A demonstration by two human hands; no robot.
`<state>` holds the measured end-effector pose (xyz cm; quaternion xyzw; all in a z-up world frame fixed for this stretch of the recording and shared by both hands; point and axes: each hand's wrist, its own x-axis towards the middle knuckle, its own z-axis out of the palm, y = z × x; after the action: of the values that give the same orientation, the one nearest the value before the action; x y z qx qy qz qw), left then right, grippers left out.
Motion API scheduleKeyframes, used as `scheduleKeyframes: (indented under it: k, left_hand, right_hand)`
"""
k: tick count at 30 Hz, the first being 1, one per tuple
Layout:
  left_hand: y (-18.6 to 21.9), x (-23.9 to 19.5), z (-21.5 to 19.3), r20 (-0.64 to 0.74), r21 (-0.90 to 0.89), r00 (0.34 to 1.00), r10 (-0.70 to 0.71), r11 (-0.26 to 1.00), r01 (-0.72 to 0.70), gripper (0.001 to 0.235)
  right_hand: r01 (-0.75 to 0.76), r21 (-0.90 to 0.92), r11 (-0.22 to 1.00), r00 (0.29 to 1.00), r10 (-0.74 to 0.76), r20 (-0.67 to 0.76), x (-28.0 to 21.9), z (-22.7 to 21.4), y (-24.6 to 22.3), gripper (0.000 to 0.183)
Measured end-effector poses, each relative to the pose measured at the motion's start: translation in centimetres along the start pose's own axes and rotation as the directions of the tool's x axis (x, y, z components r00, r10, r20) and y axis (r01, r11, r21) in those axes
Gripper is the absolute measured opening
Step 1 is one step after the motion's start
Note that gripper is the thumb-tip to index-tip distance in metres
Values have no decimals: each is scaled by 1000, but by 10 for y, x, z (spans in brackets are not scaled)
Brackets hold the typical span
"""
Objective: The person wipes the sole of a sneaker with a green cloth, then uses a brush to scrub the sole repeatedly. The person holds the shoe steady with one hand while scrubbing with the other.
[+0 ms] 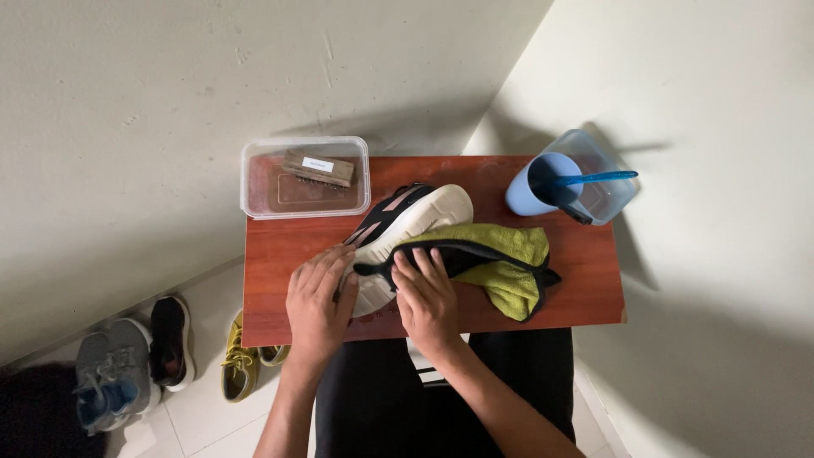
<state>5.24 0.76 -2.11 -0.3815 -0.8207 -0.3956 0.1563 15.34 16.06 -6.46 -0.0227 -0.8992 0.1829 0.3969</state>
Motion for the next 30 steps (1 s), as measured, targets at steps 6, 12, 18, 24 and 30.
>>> scheduleKeyframes:
  k: [6,12,18,24,30]
  left_hand:
    - [1,1,0,7,11,1000,-7,1000,7,23]
    - [1,-1,0,14,3,1000,-16,1000,16,22]
    - [3,-1,-1,8,-12,999,-42,999,42,21]
    - [-1,-3,-1,-13,-70,997,-81,994,80,22]
    - [1,-1,-4,44,-16,996,-78,997,78,22]
  right_hand:
    - [12,43,999,999,-14,46,-7,-12,-2,18]
    - [24,147,989,994,-40,106,-3,-29,-3,16]
    - [-9,300,954,966,-70,250,-22,-41,5,17]
    - [-253,504,826,960,150,236,-26,-57,3,22]
    - [-508,805,306,602,794,78,-7,-81,-14,19]
